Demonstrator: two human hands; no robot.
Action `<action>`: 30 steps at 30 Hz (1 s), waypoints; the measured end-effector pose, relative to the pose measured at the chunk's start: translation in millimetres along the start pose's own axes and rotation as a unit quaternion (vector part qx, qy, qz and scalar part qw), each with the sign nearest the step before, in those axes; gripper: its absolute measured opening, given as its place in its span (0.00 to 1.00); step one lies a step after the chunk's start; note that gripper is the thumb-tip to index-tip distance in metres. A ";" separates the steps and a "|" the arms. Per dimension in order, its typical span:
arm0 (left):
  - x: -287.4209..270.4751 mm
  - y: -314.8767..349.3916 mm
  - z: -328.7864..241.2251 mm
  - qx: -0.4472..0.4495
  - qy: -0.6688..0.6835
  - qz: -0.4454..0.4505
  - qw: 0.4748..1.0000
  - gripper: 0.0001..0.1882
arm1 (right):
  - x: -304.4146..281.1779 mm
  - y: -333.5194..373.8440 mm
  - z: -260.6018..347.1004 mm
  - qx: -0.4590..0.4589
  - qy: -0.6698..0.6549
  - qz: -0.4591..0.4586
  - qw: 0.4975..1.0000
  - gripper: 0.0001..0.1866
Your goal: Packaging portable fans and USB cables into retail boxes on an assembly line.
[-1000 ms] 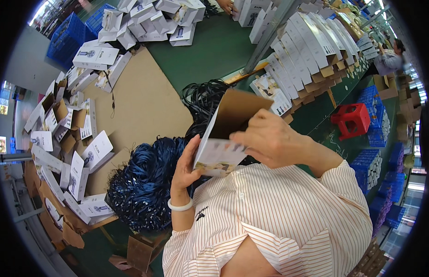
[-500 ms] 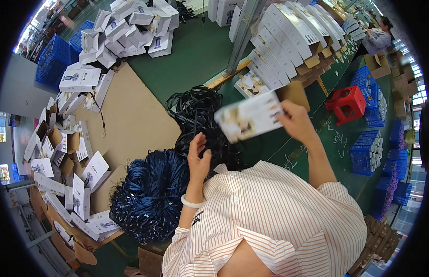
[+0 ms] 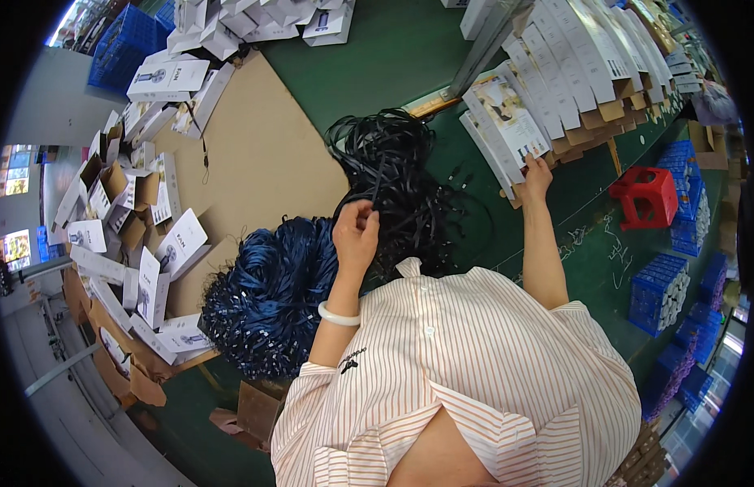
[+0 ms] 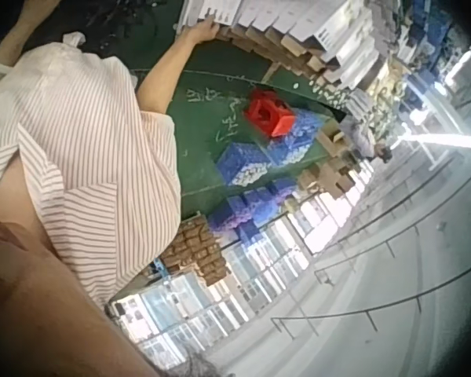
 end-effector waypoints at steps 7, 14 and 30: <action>24.4 -32.0 7.4 0.080 -0.218 -0.027 0.972 0.12 | -16.1 26.1 73.1 -0.354 0.342 0.059 0.868 0.14; 22.4 -16.2 -23.0 0.014 -0.011 -0.031 0.999 0.06 | 54.5 153.5 76.3 -0.354 0.227 0.382 0.823 0.09; -92.3 -6.5 -178.6 0.147 0.294 0.011 0.944 0.04 | 119.8 354.5 233.6 -0.469 0.061 0.680 0.561 0.05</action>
Point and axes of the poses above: each hand's wrist, its own y-axis away from the middle knuckle, its own x-axis out of the palm, z = x × y, the point moved 7 cm from there along -y, towards the middle knuckle, and after that the axes turned 14 degrees about -z, right-handed, at the moved point
